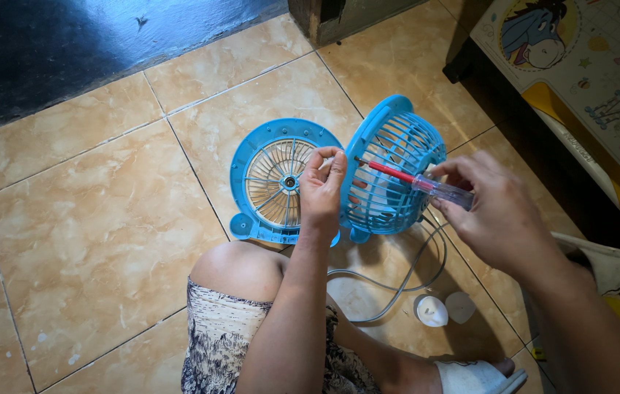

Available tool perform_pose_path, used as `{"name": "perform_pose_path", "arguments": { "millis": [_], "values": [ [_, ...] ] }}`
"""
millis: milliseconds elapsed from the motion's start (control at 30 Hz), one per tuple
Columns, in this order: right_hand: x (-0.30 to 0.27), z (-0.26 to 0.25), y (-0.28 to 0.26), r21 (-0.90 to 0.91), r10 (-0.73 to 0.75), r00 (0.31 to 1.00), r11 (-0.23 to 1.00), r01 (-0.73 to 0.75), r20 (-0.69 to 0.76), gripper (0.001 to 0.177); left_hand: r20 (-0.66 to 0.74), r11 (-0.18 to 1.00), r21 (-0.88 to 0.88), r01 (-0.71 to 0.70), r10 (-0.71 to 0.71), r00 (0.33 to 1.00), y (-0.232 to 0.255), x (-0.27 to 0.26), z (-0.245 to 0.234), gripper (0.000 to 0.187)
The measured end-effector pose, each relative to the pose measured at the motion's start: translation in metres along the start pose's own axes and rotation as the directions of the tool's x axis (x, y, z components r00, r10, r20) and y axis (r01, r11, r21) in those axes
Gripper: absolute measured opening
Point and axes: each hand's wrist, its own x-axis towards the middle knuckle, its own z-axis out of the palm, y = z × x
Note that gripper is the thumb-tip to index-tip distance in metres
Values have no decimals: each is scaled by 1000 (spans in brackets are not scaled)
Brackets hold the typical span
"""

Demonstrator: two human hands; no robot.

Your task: The person assembles a small blue electric fan by hand. They attach the front grille to the fan body, secure it with a screwdriver, and then attach the rear grille, tightening the central screw to complete the assembly.

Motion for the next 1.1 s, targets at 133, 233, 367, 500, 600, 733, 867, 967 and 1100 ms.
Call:
{"name": "perform_pose_path", "arguments": {
  "millis": [133, 233, 367, 500, 600, 733, 867, 967, 1100],
  "values": [
    [-1, 0, 1, -103, 159, 984, 983, -151, 78, 27, 26, 1000, -21, 14, -13, 1000, 0, -1, -2, 23],
    [-1, 2, 5, -125, 240, 956, 967, -221, 166, 28, 43, 999, -39, 14, -13, 999, -4, 0, -4, 24],
    [-1, 6, 13, -189, 176, 975, 970, -150, 133, 31, 96, 984, -123, 126, -115, 989, -4, 5, -12, 26],
    [-1, 7, 23, -173, 203, 966, 969, -175, 160, 37, 231, 900, -245, 361, -307, 923, 0, 8, -15, 33],
    [-5, 3, 31, -42, 156, 974, 988, -152, 161, 33, 291, 874, -225, 430, -361, 886, 4, 6, -14, 31],
    [-7, 2, 47, -117, 179, 963, 981, -158, 200, 31, 343, 847, -234, 478, -388, 856, -2, 6, -12, 25],
    [-11, -2, 52, -131, 208, 956, 974, -183, 209, 31, 363, 826, -267, 497, -392, 845, -7, 4, -8, 25],
    [-14, -4, 50, -164, 366, 879, 930, -330, 306, 32, 376, 815, -257, 519, -410, 831, -8, 3, -11, 25],
    [-17, -10, 54, -218, 249, 939, 956, -199, 237, 37, 412, 798, -251, 548, -424, 806, -8, 4, -11, 29]
  ]
}}
